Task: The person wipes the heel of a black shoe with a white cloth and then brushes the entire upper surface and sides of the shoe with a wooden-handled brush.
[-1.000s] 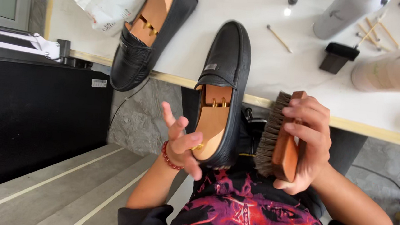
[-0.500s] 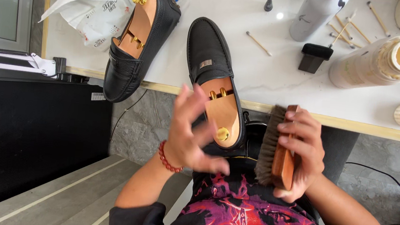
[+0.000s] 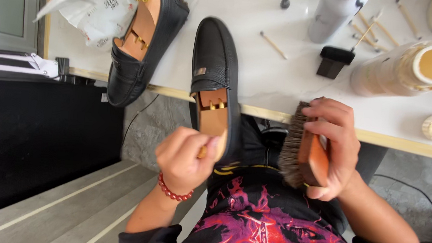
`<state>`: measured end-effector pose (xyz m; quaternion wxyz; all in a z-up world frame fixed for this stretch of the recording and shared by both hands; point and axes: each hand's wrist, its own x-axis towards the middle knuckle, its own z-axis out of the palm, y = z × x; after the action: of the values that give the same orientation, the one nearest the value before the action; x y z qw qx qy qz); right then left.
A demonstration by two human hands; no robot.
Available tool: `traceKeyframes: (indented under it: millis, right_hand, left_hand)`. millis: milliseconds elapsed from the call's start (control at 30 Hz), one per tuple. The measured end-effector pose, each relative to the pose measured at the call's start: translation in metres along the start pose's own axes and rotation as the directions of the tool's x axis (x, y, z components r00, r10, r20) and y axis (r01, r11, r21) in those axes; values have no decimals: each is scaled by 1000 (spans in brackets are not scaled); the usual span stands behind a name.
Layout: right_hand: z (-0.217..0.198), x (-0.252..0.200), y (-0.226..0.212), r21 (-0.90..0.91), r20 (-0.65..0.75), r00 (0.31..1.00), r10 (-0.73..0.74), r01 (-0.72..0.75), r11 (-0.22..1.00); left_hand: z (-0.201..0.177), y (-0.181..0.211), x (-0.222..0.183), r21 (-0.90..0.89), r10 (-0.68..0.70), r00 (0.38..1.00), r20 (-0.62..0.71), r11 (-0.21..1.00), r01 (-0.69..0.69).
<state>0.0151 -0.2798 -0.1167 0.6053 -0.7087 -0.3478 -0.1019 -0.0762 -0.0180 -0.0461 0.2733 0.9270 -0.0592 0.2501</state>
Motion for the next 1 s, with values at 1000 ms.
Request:
traceKeyframes:
  millis: [1000]
  right_hand:
    - [80, 108, 25, -314, 291, 903, -318, 404, 859]
  left_hand:
    - [-12, -102, -16, -565, 103, 993, 59, 823, -52]
